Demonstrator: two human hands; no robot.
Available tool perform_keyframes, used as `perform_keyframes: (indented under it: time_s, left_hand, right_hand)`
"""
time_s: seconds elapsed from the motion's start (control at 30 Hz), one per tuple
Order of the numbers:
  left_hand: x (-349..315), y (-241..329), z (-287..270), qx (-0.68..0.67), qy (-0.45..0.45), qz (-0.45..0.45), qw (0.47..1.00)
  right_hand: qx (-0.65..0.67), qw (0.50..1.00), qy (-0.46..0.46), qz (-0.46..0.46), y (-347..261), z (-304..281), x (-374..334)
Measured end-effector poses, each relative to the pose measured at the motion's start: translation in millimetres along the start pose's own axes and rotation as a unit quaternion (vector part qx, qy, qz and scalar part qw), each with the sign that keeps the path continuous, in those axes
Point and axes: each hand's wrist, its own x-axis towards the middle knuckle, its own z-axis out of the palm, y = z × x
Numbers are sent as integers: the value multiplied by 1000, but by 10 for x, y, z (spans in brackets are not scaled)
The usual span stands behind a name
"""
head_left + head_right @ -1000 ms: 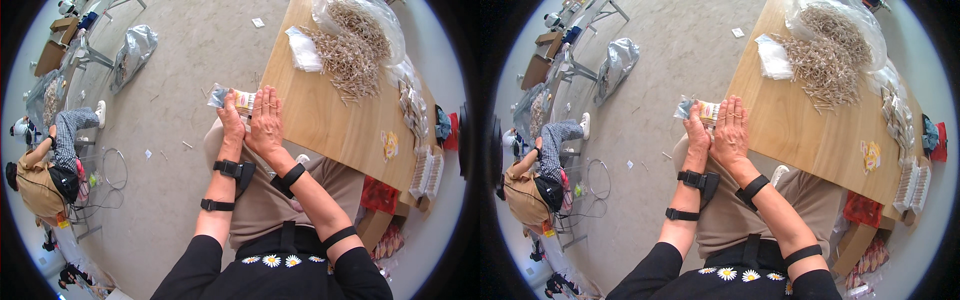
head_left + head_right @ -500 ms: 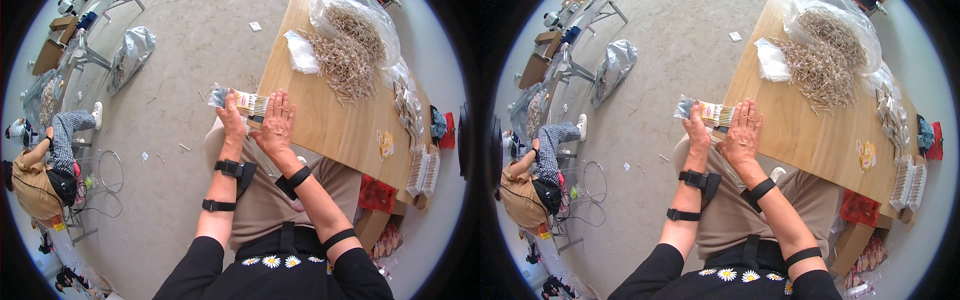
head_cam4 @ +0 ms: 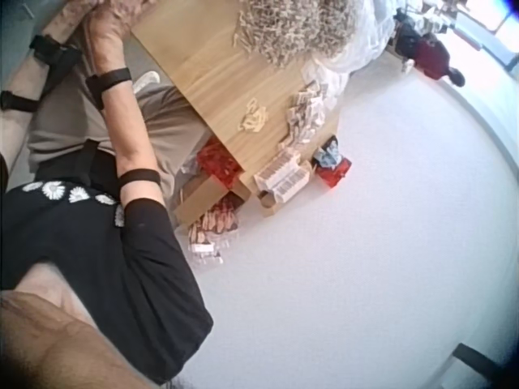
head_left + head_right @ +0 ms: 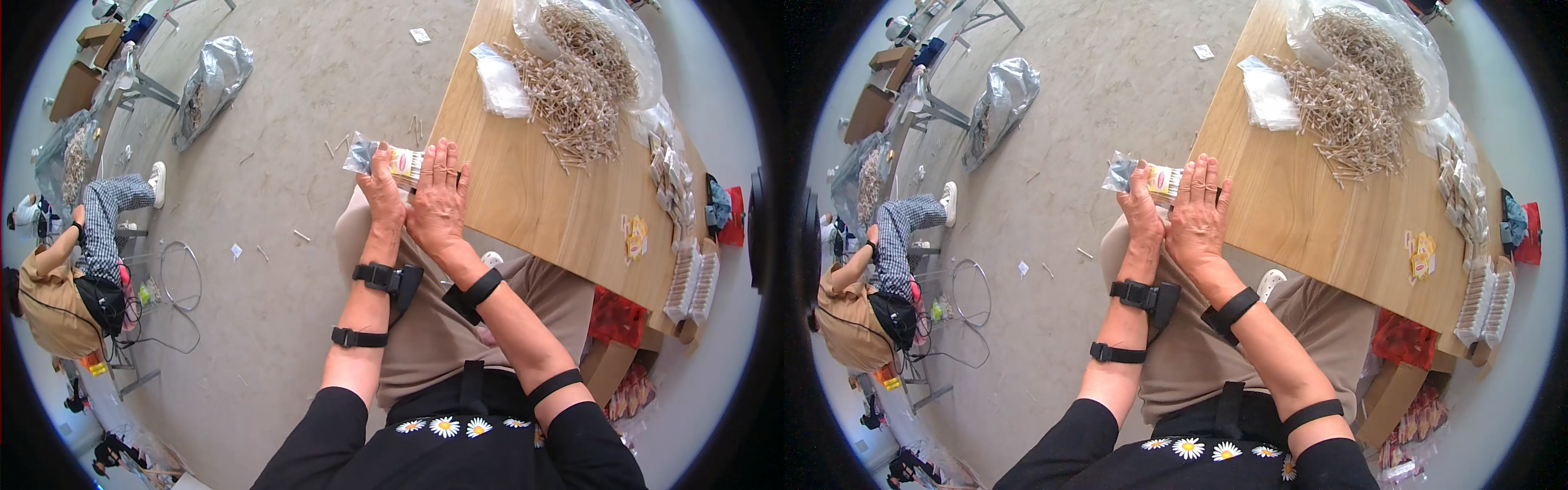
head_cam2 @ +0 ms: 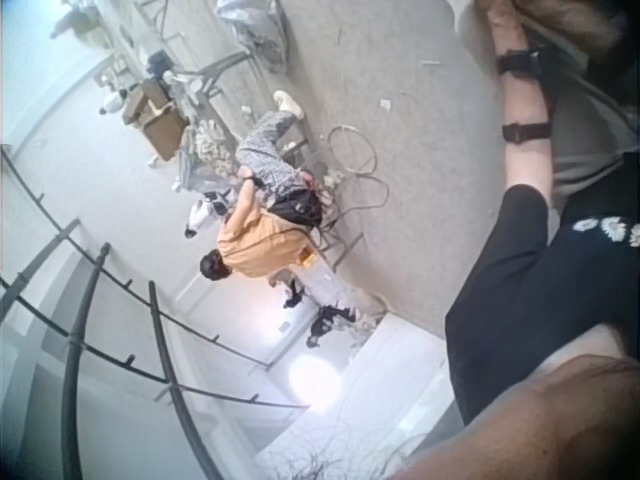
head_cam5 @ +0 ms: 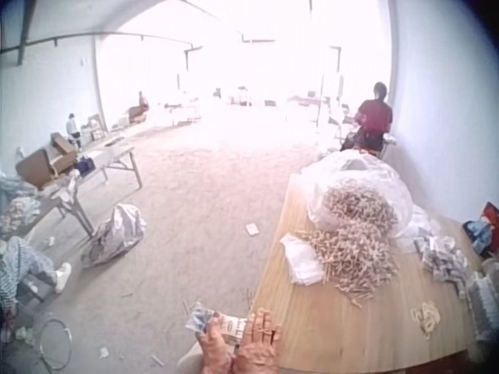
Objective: Sorting cotton swabs and placing them into small plastic bags.
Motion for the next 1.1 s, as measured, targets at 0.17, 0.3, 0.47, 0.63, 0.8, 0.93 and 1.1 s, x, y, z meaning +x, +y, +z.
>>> perform_keyframes:
  time_s: [0.17,0.3,0.47,0.63,0.8,0.93,1.1]
  left_hand:
    - [25,-17,-29,7,-1,19,1000]
    - [-9,-17,21,-8,12,2,1000]
    - [27,-59,-1,-4,15,16,1000]
    - [18,-47,7,19,-2,27,999]
    - [11,-37,10,15,10,23,1000]
    - [49,53,-50,-8,15,-46,999]
    - [212,159,-131,-106,32,-74,991]
  right_hand:
    - [11,997,-81,17,237,-264,-115]
    - [2,996,-84,29,135,-230,-135]
    - [-14,996,-78,28,-10,-171,-87]
    - [-17,998,-62,2,39,-106,-73]
    - [-8,996,-78,-35,104,-158,-60]
    - [1,996,-83,-41,145,-216,-64]
    - [18,996,-83,-33,132,-205,-63]
